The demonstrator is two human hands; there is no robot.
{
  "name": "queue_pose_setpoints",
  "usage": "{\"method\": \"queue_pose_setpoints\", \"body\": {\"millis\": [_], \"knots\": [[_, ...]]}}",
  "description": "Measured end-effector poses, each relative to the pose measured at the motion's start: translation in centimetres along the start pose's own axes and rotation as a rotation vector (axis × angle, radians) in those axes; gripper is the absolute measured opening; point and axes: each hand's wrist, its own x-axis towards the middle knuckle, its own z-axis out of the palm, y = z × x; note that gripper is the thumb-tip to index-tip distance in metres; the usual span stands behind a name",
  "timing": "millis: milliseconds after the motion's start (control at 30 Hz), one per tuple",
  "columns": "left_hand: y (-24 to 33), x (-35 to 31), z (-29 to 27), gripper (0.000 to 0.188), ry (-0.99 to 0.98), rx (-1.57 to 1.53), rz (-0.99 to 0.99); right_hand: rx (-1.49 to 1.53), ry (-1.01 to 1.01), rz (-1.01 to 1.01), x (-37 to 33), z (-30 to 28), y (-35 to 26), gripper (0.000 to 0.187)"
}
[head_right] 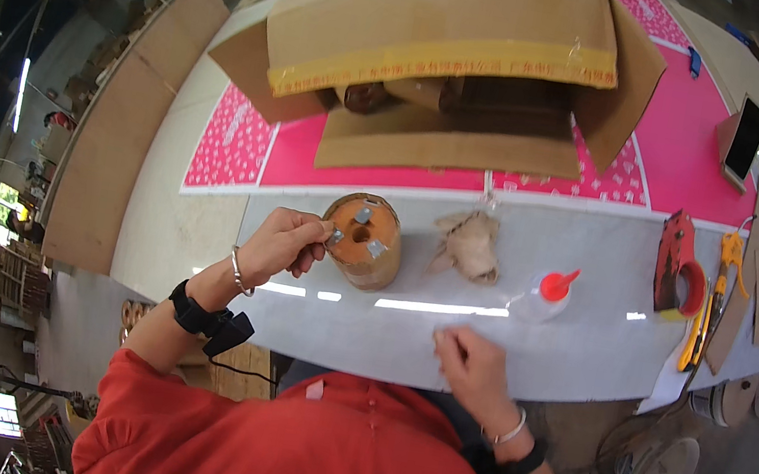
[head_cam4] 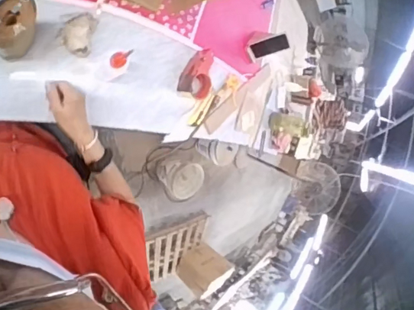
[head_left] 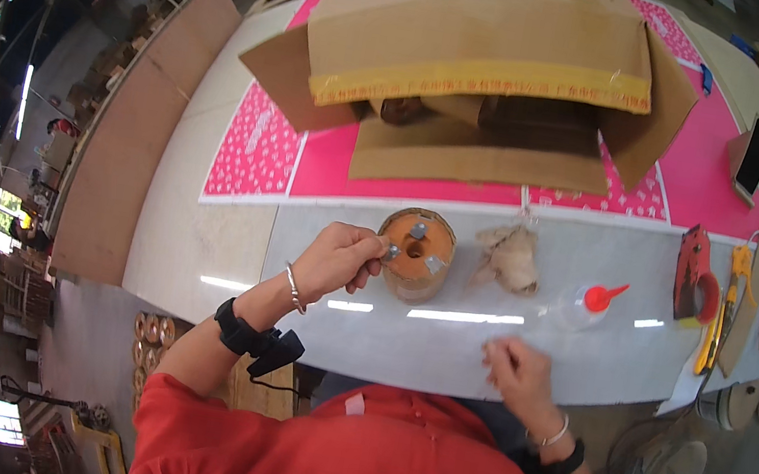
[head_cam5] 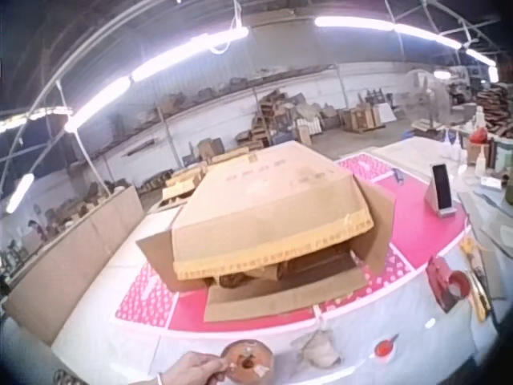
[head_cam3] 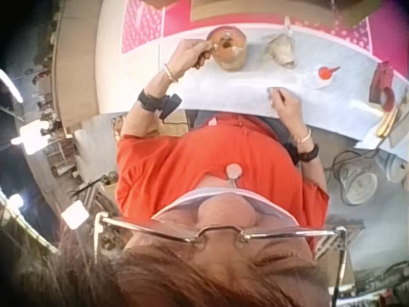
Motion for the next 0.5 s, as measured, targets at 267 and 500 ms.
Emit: {"method": "queue_pose_setpoints", "body": {"millis": [267,500], "knots": [[-4.1,-1.6,-0.6,0.037,-0.040,0.114,0.032,-0.375,-0.008,-0.272,7.1,3.8,-7.6,0.038],[-3.9,-2.8,-0.7,0.041,-0.064,0.148,0.099,-0.569,0.020,-0.346,7.3,5.7,-7.8,0.024]]}}
